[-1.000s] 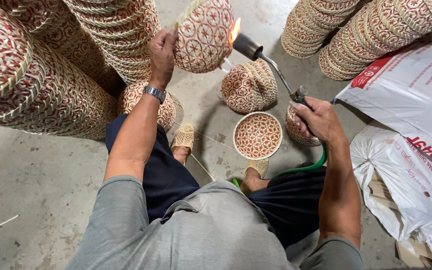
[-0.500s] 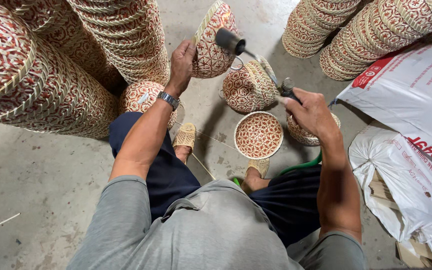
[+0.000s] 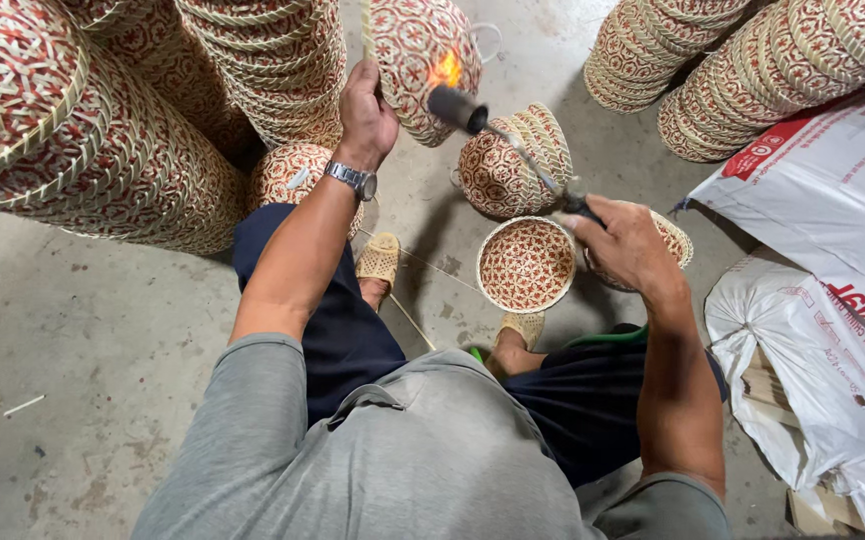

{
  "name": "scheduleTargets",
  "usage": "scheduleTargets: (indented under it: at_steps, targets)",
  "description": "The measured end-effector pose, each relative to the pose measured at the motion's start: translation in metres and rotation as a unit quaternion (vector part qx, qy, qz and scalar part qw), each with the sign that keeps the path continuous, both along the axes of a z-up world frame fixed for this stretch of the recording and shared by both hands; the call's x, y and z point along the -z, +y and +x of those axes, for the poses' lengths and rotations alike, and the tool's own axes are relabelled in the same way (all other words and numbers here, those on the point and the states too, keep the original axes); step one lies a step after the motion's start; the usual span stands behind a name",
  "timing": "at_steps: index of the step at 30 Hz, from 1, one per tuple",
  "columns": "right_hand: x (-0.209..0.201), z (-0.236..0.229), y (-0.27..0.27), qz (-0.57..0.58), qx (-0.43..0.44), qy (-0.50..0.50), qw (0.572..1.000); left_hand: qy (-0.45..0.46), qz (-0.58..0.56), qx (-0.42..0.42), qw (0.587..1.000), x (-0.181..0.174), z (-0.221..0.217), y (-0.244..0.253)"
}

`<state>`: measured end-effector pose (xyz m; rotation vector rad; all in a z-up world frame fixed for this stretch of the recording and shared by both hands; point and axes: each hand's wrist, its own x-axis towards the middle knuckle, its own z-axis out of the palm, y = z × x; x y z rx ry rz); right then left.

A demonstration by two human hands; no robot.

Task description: The person sits on the floor and uses a handheld blowtorch to apply heat to the surface of woven baskets. They rotate the baskets to treat different sections, including the interior and exterior, and place finished items into a stack.

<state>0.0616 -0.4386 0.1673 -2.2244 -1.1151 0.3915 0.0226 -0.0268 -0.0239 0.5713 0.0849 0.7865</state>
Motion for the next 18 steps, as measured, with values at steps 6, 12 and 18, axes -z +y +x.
scheduleTargets:
  at_steps: [6,12,18]
  targets:
    - [0.028,0.013,-0.016,0.0,-0.032,-0.019,0.999,-0.021,-0.106,-0.032,0.994,0.02,0.011,0.024]
    - [0.029,0.024,-0.03,0.004,0.081,0.218,0.973,-0.019,-0.1,0.01,0.995,0.001,-0.005,0.031]
    - [0.036,0.06,-0.052,0.009,0.129,0.29,0.948,-0.03,-0.014,0.055,0.998,-0.038,-0.029,0.033]
